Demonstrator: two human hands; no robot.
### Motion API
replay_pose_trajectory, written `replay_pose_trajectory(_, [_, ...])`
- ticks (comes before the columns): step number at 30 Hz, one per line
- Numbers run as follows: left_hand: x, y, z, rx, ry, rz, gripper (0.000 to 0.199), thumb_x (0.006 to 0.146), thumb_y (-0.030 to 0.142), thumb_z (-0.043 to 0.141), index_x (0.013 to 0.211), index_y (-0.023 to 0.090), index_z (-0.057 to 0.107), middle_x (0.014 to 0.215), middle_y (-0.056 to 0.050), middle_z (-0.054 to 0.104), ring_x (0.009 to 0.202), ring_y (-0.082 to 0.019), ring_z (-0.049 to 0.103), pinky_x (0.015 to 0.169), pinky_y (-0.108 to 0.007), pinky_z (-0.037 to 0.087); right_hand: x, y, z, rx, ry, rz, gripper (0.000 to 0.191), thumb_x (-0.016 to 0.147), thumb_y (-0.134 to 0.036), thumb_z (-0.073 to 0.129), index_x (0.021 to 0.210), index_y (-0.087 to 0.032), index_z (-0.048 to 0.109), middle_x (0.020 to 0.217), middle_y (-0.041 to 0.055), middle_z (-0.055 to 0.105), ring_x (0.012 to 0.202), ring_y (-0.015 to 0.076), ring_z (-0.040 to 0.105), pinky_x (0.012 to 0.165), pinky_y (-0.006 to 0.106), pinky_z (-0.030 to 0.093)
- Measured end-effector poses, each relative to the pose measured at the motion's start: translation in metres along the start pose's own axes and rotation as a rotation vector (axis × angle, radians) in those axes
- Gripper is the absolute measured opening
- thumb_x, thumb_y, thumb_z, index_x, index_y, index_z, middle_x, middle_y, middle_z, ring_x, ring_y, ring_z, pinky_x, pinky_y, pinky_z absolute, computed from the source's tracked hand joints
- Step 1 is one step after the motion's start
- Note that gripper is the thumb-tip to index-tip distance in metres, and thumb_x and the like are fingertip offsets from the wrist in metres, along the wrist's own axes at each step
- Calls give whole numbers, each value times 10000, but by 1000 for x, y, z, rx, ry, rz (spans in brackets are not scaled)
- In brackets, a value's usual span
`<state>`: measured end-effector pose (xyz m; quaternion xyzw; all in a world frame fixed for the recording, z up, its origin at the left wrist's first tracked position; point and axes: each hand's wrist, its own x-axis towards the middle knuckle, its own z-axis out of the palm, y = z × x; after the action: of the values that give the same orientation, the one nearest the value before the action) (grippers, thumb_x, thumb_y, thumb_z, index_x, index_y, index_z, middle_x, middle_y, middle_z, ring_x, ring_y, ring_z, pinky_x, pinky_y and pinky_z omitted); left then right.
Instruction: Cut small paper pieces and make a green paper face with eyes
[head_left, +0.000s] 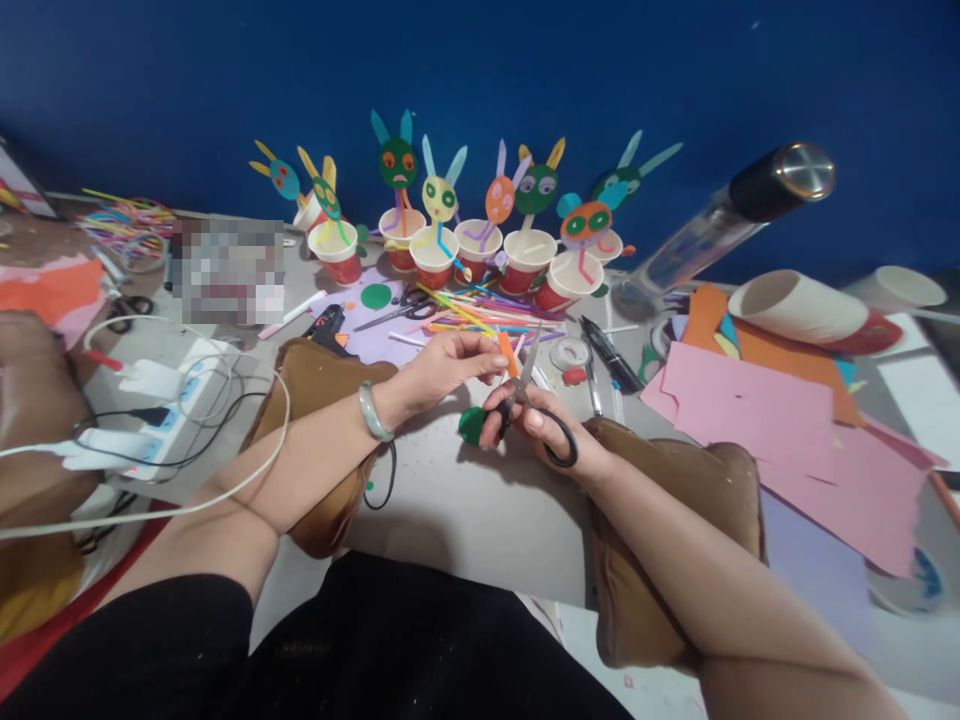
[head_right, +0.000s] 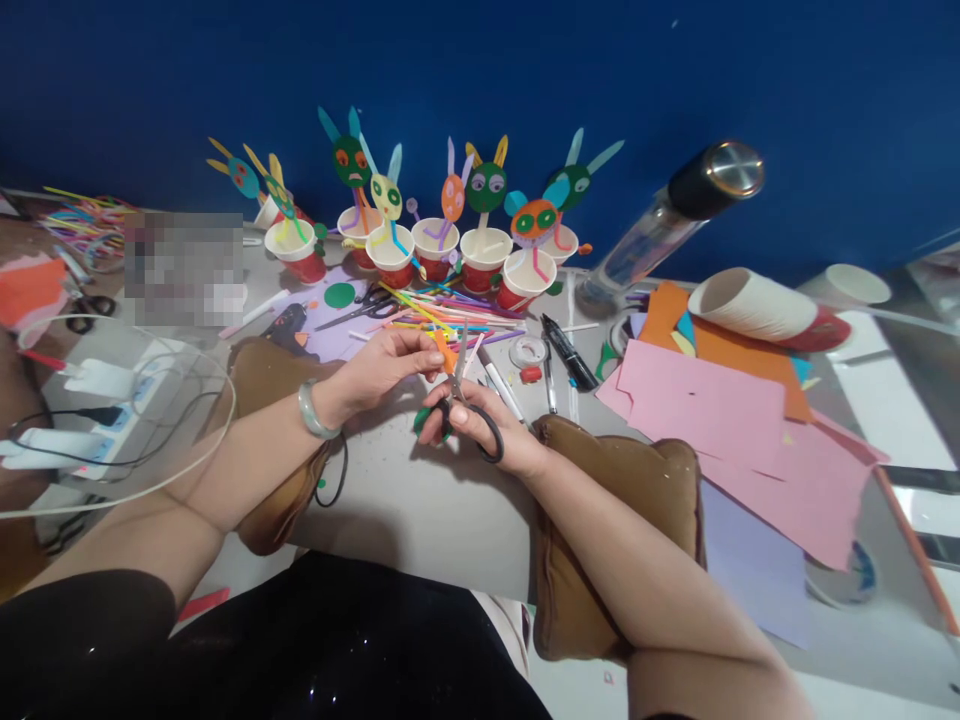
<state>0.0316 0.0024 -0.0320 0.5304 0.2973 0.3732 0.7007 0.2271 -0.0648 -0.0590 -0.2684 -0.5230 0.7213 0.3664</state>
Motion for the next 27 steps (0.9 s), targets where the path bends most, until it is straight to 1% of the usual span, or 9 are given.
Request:
replay_pose_trajectory(3, [-1,0,1,-4,-5,-20,428,744,524,864,751,134,689,688,8,639,665,-97,560,716,-269,453,0,0,0,12,-3,-2,520,912,-636,691,1150,-180,615,867,67,781,804,188,710,784,311,538])
replay_pose_trajectory(5, [-2,1,2,-10,-3,-37,432,747,528,863,756,136,681,693,8,641,669,-101,566,723,-274,455,0,0,0,5,-10,-7,519,913,-639,689,1145,-180,618,865,65,779,801,188,710,780,311,537])
replay_pose_trajectory(9, [-2,1,3,-28,7,-45,439,728,525,878,748,135,678,691,9,638,668,-99,564,717,-269,451,-1,-1,0,-15,2,-13,527,916,-659,669,1118,-175,618,825,65,775,751,181,695,733,302,522])
replay_pose_trajectory(14, [-1,0,1,-15,19,-29,413,736,503,876,758,135,689,704,6,635,683,-102,565,714,-269,447,0,-3,4,-26,44,9,565,900,-698,659,1081,-164,624,768,62,763,636,162,659,641,289,499])
replay_pose_trajectory(21, [1,0,0,10,8,-18,422,747,516,866,741,140,675,681,17,606,661,-98,548,703,-273,439,-2,-7,10,0,76,3,551,892,-698,672,1039,-170,623,693,40,746,577,148,636,596,273,481])
replay_pose_trajectory(27, [1,0,0,21,15,1,415,748,513,867,731,143,680,690,13,620,660,-92,545,698,-265,438,-2,-7,11,14,106,19,543,882,-695,688,1006,-170,630,655,34,742,537,140,625,556,262,478])
